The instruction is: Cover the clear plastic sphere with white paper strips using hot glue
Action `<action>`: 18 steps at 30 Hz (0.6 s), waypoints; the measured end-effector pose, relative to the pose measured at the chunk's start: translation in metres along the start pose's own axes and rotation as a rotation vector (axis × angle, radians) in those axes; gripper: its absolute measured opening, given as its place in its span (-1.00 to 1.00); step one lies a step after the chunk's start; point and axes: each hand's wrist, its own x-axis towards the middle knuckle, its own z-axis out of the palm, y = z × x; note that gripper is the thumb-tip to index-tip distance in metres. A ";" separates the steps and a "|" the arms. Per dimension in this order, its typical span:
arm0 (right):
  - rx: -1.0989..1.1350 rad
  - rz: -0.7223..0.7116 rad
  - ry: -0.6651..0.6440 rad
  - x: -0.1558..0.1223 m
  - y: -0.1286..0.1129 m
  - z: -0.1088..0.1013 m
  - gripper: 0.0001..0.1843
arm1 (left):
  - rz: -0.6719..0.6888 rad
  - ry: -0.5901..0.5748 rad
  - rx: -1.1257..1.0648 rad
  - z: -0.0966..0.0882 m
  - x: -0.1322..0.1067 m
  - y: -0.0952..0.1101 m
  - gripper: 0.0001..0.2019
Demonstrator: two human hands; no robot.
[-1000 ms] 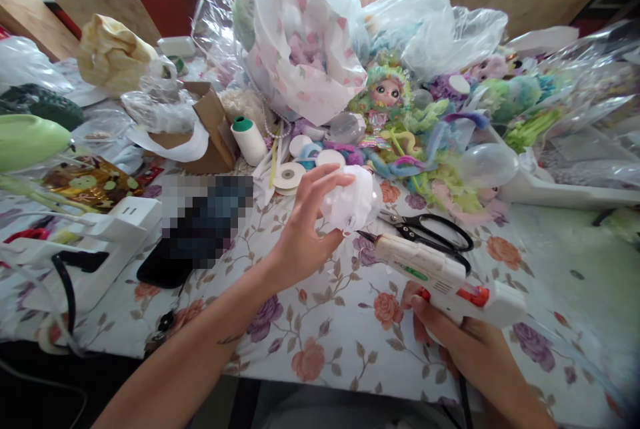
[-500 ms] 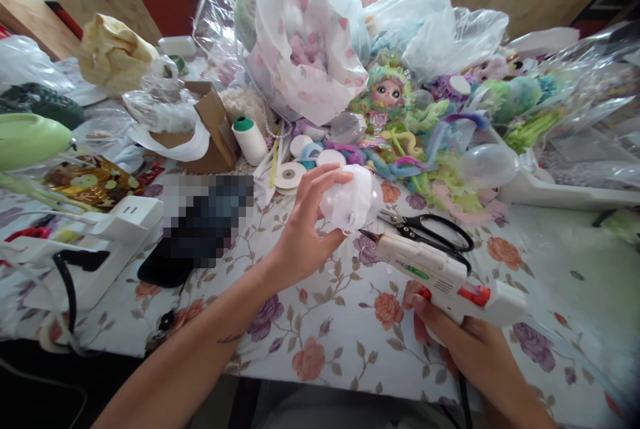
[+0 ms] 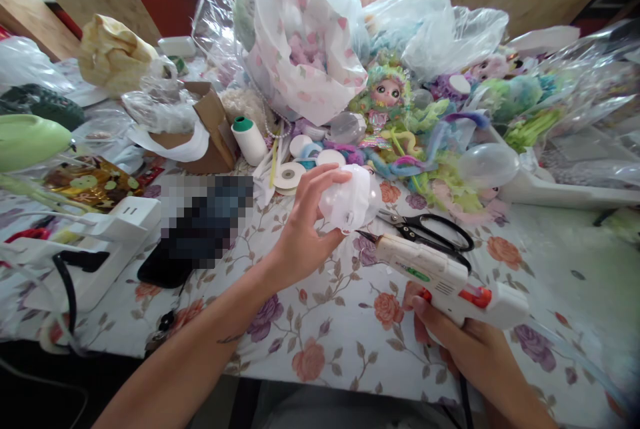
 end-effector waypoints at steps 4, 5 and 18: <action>0.055 -0.019 -0.046 0.003 0.003 -0.001 -0.61 | 0.005 0.001 0.014 0.000 0.000 0.001 -0.42; 0.061 -0.021 -0.048 0.004 0.004 -0.001 -0.62 | 0.009 0.001 0.021 0.000 0.000 0.001 -0.42; 0.036 -0.030 -0.090 0.000 -0.011 -0.002 -0.63 | -0.055 0.006 -0.050 0.000 0.000 -0.002 -0.39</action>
